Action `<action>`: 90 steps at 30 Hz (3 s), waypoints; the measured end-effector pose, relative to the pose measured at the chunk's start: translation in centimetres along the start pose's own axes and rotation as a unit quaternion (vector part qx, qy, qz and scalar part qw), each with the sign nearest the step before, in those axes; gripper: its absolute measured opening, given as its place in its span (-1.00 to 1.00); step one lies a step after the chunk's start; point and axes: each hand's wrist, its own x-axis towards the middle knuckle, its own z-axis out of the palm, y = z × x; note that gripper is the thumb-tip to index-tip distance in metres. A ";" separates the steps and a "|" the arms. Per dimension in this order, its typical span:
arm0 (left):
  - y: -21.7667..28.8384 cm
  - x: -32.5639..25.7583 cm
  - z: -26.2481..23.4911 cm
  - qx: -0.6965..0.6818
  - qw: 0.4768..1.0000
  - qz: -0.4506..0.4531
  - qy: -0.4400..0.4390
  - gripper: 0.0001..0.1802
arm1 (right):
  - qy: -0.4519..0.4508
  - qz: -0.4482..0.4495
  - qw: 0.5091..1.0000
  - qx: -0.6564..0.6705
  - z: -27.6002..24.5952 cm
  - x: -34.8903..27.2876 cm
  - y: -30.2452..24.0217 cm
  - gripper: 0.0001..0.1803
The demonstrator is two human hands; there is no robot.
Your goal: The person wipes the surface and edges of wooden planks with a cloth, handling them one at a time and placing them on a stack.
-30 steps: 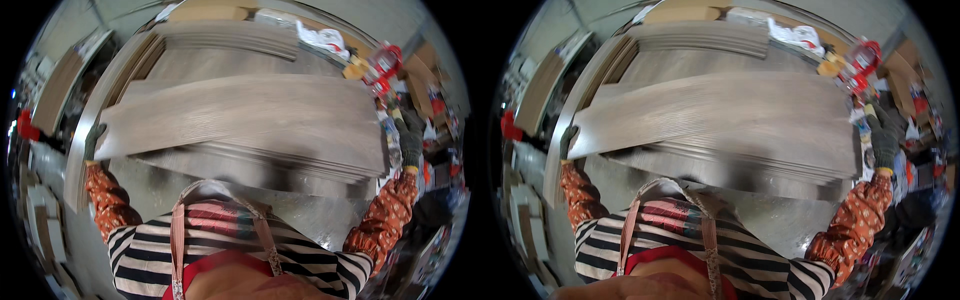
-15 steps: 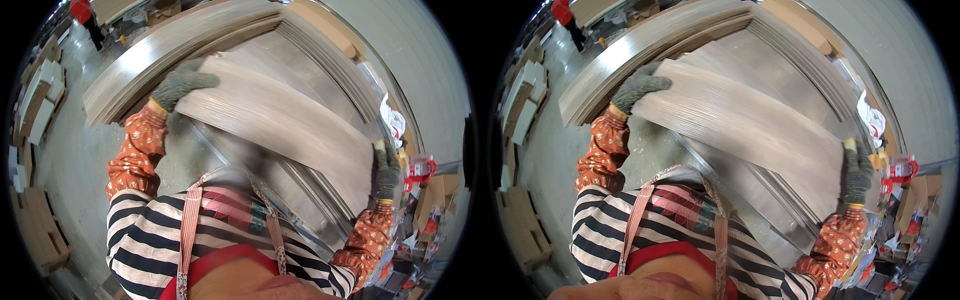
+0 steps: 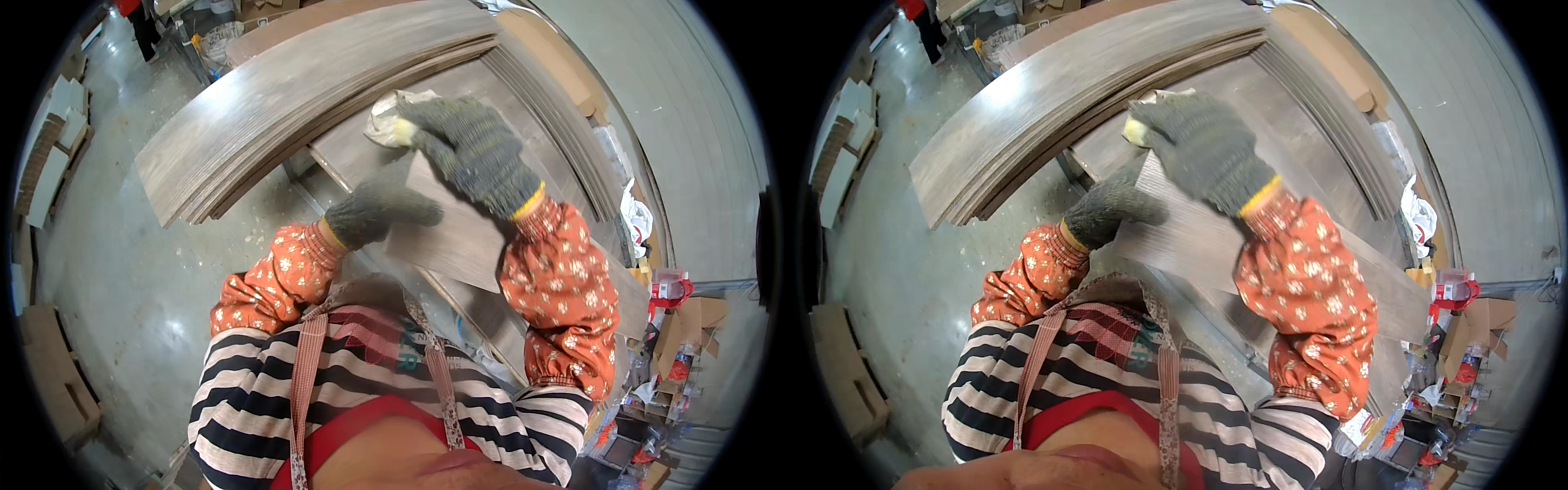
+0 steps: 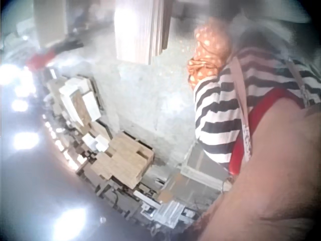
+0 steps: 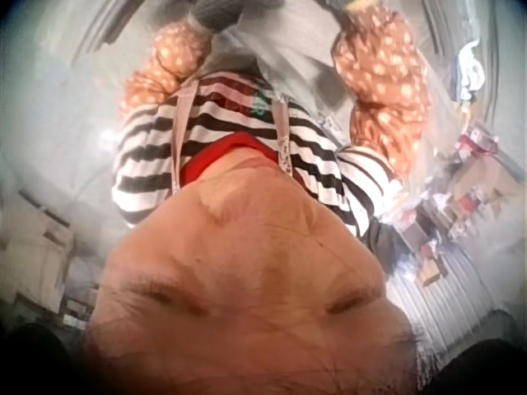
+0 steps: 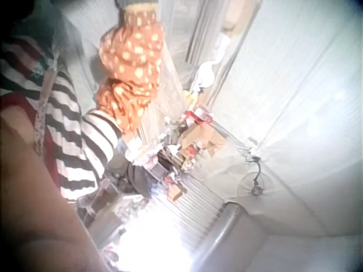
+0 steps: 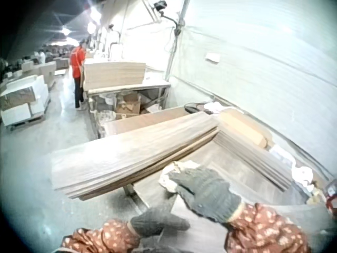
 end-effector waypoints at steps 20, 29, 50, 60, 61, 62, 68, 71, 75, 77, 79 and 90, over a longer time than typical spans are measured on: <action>-10.1 15.0 -7.0 0.251 0.930 0.227 0.141 -0.60 | 0.361 0.473 0.799 0.090 -8.0 -21.5 6.8 -0.53; -7.7 13.6 -4.8 0.558 0.829 0.021 -0.027 -0.74 | 0.372 0.499 0.773 0.123 -8.4 -22.7 6.7 -0.49; 8.3 10.0 -14.6 0.346 0.922 0.171 -0.033 -0.57 | 0.337 0.493 0.801 -0.051 -7.5 -21.3 6.6 -0.61; 6.2 14.2 0.8 0.528 0.738 0.352 -0.231 -0.52 | 0.530 0.227 0.797 0.181 -6.2 -8.4 1.3 -0.54; 6.8 14.4 2.7 0.540 0.761 0.265 -0.243 -0.50 | 0.486 0.273 0.817 0.149 -5.5 -8.2 2.0 -0.47; 8.0 13.7 3.9 0.566 0.772 0.170 -0.234 -0.47 | 0.433 0.306 0.838 0.130 -4.5 -7.2 2.4 -0.40; 7.6 8.4 -4.9 0.676 0.679 0.282 0.040 -0.29 | 0.268 0.347 0.899 0.011 -1.1 -7.3 5.3 -0.32; 6.7 6.2 -6.2 0.672 0.734 0.057 0.081 -0.25 | 0.191 0.370 0.909 -0.006 -2.2 -9.5 7.2 -0.28; 7.3 6.0 -4.0 0.702 0.705 -0.017 0.098 -0.22 | 0.248 0.432 0.858 -0.127 -5.5 -18.6 12.5 -0.42; 7.0 6.0 -4.7 0.707 0.693 -0.010 0.140 -0.19 | 0.166 0.509 0.810 -0.238 -8.6 -24.5 15.0 -0.41; 7.0 6.3 -4.6 0.715 0.679 -0.048 0.162 -0.20 | 0.162 0.550 0.760 -0.307 -11.4 -30.6 17.8 -0.39; 5.5 5.1 -14.9 0.707 0.689 0.158 -0.023 -0.72 | 0.335 0.634 0.629 -0.300 -23.6 -53.9 17.0 -0.45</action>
